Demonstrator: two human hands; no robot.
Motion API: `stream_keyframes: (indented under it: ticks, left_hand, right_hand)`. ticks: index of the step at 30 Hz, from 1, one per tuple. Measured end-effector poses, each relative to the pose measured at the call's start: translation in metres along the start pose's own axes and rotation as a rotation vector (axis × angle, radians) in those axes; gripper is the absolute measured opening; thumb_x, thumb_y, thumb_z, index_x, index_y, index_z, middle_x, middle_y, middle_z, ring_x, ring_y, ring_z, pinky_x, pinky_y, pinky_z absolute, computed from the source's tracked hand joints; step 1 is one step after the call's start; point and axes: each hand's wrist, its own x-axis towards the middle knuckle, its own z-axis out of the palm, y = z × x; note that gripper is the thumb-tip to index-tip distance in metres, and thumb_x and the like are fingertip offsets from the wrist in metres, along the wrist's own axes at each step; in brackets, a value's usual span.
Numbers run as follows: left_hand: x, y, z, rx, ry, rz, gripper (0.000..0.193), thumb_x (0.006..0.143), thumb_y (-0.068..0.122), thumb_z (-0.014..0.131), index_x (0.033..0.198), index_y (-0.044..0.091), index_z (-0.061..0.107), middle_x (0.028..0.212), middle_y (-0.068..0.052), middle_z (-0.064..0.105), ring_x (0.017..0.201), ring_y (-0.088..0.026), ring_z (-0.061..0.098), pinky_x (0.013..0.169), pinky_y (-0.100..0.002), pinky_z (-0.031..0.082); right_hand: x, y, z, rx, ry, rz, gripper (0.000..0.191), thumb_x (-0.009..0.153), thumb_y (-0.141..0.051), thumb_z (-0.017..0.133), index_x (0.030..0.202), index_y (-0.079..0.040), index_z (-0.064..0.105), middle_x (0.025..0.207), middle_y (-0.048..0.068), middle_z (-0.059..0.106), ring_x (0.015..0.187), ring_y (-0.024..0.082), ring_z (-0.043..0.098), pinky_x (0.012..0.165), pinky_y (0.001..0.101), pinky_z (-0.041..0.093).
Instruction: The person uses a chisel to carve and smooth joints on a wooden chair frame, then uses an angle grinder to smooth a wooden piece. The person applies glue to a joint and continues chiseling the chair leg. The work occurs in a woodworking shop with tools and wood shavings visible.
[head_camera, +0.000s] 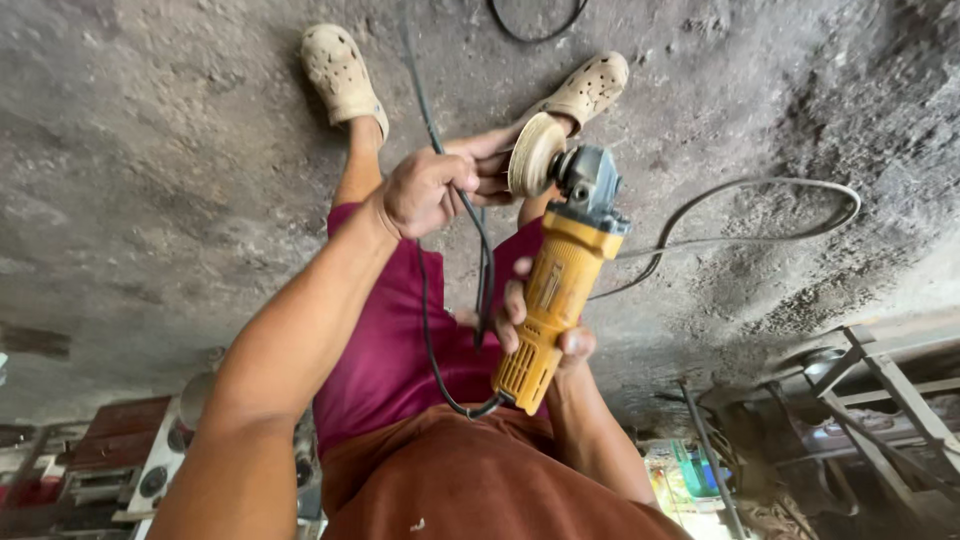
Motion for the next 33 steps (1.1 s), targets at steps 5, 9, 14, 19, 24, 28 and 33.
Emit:
stream_keyframes:
  ticks: [5, 9, 14, 19, 24, 28, 33]
  left_hand:
    - [-0.007, 0.003, -0.007, 0.233, 0.059, -0.028, 0.069, 0.087, 0.004, 0.042, 0.155, -0.007, 0.041, 0.143, -0.016, 0.062, 0.129, -0.019, 0.059, 0.115, -0.037, 0.043]
    - [0.000, -0.015, -0.017, 0.401, 0.100, 0.064, 0.047, 0.098, 0.010, 0.049, 0.140, -0.009, 0.058, 0.133, -0.013, 0.065, 0.122, -0.016, 0.058, 0.112, -0.032, 0.044]
    - [0.001, -0.011, -0.031, 0.311, 0.136, -0.009, 0.045, 0.098, 0.025, 0.048, 0.125, -0.005, 0.069, 0.114, -0.012, 0.075, 0.101, -0.017, 0.067, 0.092, -0.031, 0.053]
    - [0.005, 0.004, -0.030, 0.586, 0.305, -0.037, 0.047, 0.107, 0.035, 0.054, 0.127, -0.006, 0.064, 0.123, -0.013, 0.071, 0.114, -0.013, 0.064, 0.100, -0.030, 0.047]
    - [0.018, -0.015, -0.015, 0.582, 0.359, 0.032, 0.042, 0.101, 0.024, 0.056, 0.134, -0.002, 0.061, 0.126, -0.014, 0.070, 0.112, -0.014, 0.065, 0.099, -0.032, 0.053]
    - [0.023, 0.007, -0.030, 0.607, 0.585, 0.090, 0.036, 0.092, 0.011, 0.063, 0.127, 0.005, 0.059, 0.117, -0.010, 0.073, 0.106, -0.017, 0.073, 0.097, -0.036, 0.059]
    - [-0.002, 0.120, -0.103, 0.093, 0.761, 0.326, 0.012, 0.094, 0.010, 0.063, 0.103, 0.004, 0.067, 0.083, -0.008, 0.065, 0.064, -0.020, 0.064, 0.062, -0.040, 0.058]
  right_hand:
    - [0.010, 0.004, 0.009, 0.014, 0.033, 0.001, 0.084, 0.076, -0.030, 0.082, 0.147, -0.004, 0.047, 0.105, 0.008, 0.064, 0.080, 0.026, 0.070, 0.122, 0.0766, 0.035]
    - [0.011, 0.013, 0.010, -0.017, 0.104, 0.046, 0.086, 0.072, -0.030, 0.084, 0.146, -0.005, 0.048, 0.103, 0.008, 0.064, 0.087, 0.029, 0.069, 0.102, 0.0644, 0.042]
    - [0.013, 0.028, 0.012, -0.015, 0.019, 0.058, 0.081, 0.074, -0.027, 0.083, 0.145, -0.006, 0.049, 0.106, 0.008, 0.066, 0.098, 0.031, 0.070, 0.123, 0.0735, 0.032]
    - [0.020, 0.032, 0.007, -0.005, -0.009, 0.099, 0.080, 0.076, -0.025, 0.082, 0.145, -0.007, 0.046, 0.108, 0.009, 0.066, 0.100, 0.032, 0.071, 0.119, 0.0757, 0.035]
    - [0.025, 0.032, -0.009, -0.060, 0.050, 0.112, 0.081, 0.077, -0.022, 0.083, 0.145, -0.008, 0.043, 0.111, 0.011, 0.064, 0.099, 0.029, 0.069, 0.119, 0.0692, 0.041]
    - [0.009, 0.032, -0.023, -0.079, 0.013, 0.094, 0.084, 0.078, -0.019, 0.082, 0.150, -0.007, 0.041, 0.113, 0.010, 0.062, 0.097, 0.027, 0.068, 0.102, 0.0575, 0.052]
    - [-0.056, 0.018, -0.031, -0.095, 0.151, 0.217, 0.089, 0.073, -0.017, 0.082, 0.150, -0.010, 0.037, 0.113, 0.009, 0.058, 0.092, 0.025, 0.064, 0.083, 0.0409, 0.052]
